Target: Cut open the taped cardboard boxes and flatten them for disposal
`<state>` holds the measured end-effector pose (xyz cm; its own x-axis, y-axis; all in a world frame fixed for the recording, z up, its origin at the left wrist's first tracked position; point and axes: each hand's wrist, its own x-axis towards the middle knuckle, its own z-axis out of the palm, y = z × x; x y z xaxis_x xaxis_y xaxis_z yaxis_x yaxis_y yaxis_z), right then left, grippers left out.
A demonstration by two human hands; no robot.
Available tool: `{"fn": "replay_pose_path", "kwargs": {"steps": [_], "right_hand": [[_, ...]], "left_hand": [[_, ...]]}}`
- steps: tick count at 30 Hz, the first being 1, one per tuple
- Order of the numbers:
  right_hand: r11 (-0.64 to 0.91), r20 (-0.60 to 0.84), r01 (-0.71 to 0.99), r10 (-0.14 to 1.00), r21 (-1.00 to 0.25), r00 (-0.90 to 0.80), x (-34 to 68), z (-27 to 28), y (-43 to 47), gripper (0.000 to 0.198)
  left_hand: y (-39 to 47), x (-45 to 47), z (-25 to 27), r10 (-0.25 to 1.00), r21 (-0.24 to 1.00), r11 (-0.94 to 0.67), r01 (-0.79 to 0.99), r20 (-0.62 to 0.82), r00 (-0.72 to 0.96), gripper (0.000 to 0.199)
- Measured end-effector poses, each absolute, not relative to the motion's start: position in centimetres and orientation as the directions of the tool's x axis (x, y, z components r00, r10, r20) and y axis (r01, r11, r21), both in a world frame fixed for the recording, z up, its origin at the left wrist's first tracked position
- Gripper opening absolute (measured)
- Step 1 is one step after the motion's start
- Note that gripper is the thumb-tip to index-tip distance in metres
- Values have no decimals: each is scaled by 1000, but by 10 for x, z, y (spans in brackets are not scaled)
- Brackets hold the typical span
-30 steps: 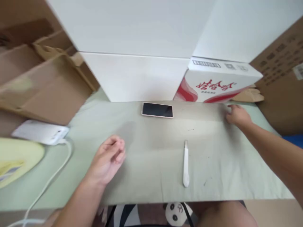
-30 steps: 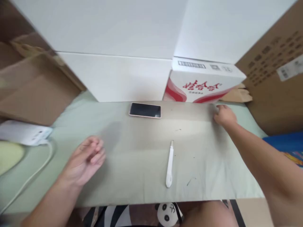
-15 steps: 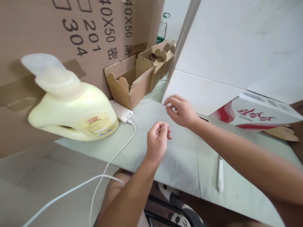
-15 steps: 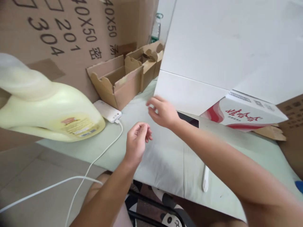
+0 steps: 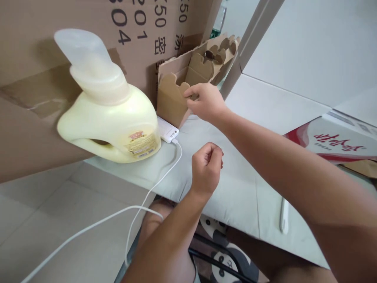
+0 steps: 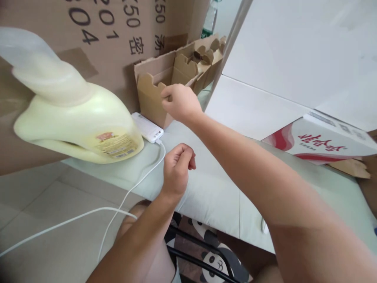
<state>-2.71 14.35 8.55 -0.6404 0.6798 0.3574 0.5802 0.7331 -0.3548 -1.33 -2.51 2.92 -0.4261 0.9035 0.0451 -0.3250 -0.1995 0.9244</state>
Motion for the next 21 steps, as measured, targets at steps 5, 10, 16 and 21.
{"fn": "replay_pose_path", "kwargs": {"steps": [5,10,16,21], "right_hand": [[657,486,534,754,-532,-443,46,99,121,15],[694,649,461,705,-552,-286,159,103,42,11],[703,755,476,646,-528,-116,264,53,-33,12],[562,694,577,720,-592,10,286,0,-41,19]], "left_hand": [[-25,-18,22,672,906,-420,-45,277,-687,22],[-14,-29,7,467,869,-491,58,320,-824,8],[-2,-9,-4,774,873,-479,-91,372,-512,37],[-5,17,1,803,843,-538,-24,504,-318,49]]}}
